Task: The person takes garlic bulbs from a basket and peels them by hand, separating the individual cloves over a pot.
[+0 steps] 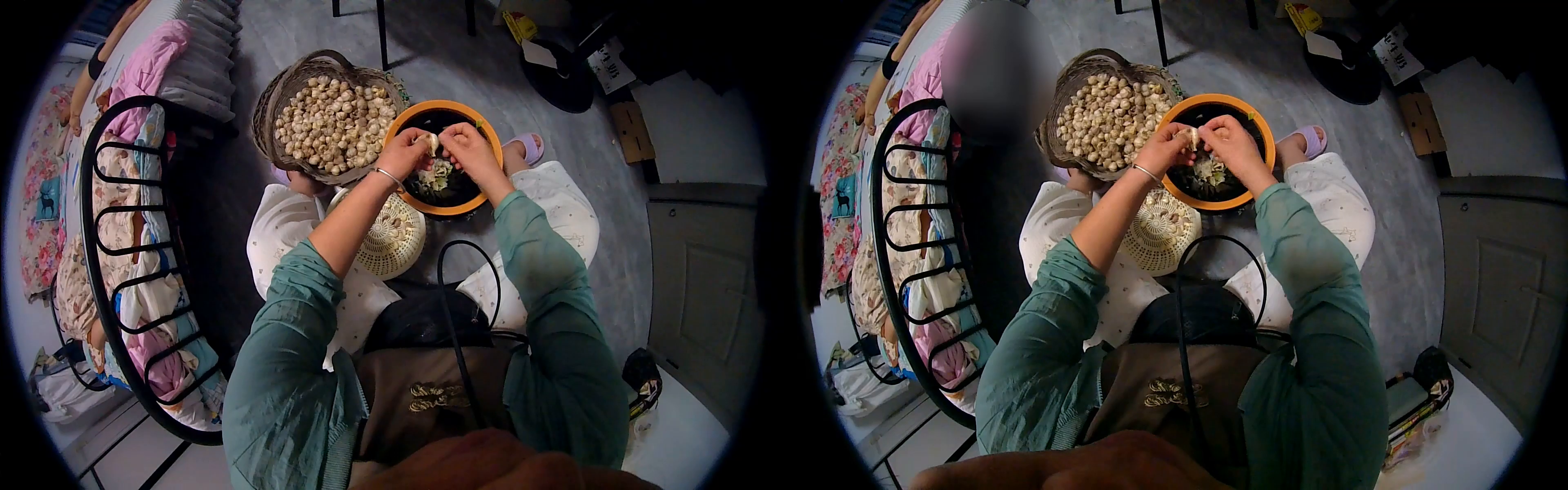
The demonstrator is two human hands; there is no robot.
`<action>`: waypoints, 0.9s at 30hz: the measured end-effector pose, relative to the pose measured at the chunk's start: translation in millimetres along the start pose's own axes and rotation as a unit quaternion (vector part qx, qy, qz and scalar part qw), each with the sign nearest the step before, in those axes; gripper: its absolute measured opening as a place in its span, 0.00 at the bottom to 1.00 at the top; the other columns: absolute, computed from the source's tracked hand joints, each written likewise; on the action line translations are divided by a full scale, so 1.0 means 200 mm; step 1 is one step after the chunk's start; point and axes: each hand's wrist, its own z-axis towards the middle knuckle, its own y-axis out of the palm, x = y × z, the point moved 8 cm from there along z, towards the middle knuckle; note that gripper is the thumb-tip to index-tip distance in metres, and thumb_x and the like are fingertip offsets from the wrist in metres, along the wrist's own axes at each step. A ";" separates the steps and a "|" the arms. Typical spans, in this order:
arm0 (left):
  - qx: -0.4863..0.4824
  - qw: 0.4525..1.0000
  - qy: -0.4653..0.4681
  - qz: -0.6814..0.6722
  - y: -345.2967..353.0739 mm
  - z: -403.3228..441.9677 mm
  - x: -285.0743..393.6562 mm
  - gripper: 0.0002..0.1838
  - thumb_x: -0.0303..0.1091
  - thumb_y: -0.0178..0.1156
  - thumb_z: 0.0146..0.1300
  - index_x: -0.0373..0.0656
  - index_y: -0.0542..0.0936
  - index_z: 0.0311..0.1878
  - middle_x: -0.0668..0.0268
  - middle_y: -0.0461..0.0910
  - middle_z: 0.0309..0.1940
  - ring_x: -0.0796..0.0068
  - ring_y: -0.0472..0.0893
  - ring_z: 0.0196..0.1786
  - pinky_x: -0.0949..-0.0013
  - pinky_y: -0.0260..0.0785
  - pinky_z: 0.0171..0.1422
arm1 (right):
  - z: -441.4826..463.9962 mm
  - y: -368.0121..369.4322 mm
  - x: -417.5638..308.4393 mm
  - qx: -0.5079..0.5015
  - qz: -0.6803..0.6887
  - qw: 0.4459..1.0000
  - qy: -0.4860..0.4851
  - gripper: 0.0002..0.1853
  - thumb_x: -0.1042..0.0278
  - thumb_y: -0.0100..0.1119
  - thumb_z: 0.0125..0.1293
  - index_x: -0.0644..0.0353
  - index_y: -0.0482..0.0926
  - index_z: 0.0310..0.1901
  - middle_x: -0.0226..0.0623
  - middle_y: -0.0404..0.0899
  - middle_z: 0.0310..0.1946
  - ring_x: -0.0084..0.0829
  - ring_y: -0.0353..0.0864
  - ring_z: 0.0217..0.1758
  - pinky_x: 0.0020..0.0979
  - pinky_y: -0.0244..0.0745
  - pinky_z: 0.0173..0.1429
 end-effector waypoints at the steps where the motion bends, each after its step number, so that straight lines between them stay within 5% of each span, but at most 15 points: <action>1: 0.000 1.000 0.000 0.000 0.00 0.00 0.00 0.13 0.35 0.52 0.65 0.38 0.72 0.48 0.64 0.77 0.33 0.76 0.78 0.30 0.73 0.75 0.34 | -0.01 0.02 -0.03 0.004 -0.035 0.998 -0.046 0.14 0.61 0.60 0.62 0.62 0.71 0.42 0.32 0.78 0.29 0.20 0.75 0.31 0.23 0.69 0.36; 6: 0.000 0.995 0.048 0.086 0.02 -0.02 0.06 0.11 0.36 0.52 0.65 0.37 0.76 0.43 0.67 0.78 0.26 0.79 0.77 0.26 0.75 0.72 0.31 | -0.03 0.06 -0.07 -0.020 -0.069 0.994 -0.077 0.15 0.60 0.60 0.62 0.62 0.70 0.42 0.35 0.78 0.31 0.22 0.76 0.33 0.26 0.71 0.38; 14: 0.034 0.987 0.069 0.144 0.07 -0.08 0.11 0.12 0.36 0.52 0.66 0.36 0.78 0.39 0.66 0.79 0.24 0.78 0.78 0.23 0.76 0.72 0.30 | -0.15 0.10 -0.26 0.066 -0.322 0.925 -0.192 0.09 0.64 0.46 0.66 0.61 0.64 0.40 0.50 0.76 0.29 0.52 0.76 0.37 0.45 0.70 0.38; 21: 0.052 0.980 0.061 0.181 0.07 -0.08 0.06 0.13 0.37 0.51 0.66 0.36 0.77 0.35 0.67 0.77 0.23 0.78 0.78 0.23 0.75 0.72 0.29 | -0.13 0.08 -0.24 0.081 -0.371 0.915 -0.134 0.08 0.64 0.45 0.65 0.60 0.66 0.39 0.51 0.76 0.31 0.54 0.75 0.39 0.49 0.68 0.39; 24: 0.055 0.994 0.034 0.087 0.06 -0.07 0.03 0.12 0.37 0.50 0.67 0.36 0.75 0.36 0.66 0.77 0.25 0.77 0.77 0.24 0.74 0.72 0.28 | -0.13 0.07 -0.23 0.085 -0.311 0.927 -0.190 0.09 0.63 0.42 0.67 0.60 0.68 0.40 0.48 0.75 0.28 0.49 0.76 0.34 0.46 0.69 0.37; 26: 0.046 0.998 0.024 0.032 0.05 -0.06 0.01 0.12 0.36 0.49 0.67 0.36 0.74 0.38 0.65 0.77 0.27 0.76 0.77 0.24 0.74 0.72 0.28 | -0.10 0.08 -0.18 0.025 -0.123 0.980 -0.155 0.11 0.61 0.40 0.70 0.58 0.70 0.42 0.36 0.72 0.25 0.33 0.73 0.27 0.34 0.70 0.34; 27: 0.037 0.999 0.013 -0.022 0.05 -0.05 0.00 0.11 0.36 0.49 0.67 0.36 0.73 0.40 0.65 0.77 0.28 0.75 0.77 0.25 0.73 0.72 0.28 | -0.09 0.06 -0.18 0.025 -0.124 0.980 -0.155 0.11 0.61 0.40 0.70 0.58 0.70 0.42 0.36 0.72 0.25 0.33 0.73 0.27 0.34 0.70 0.34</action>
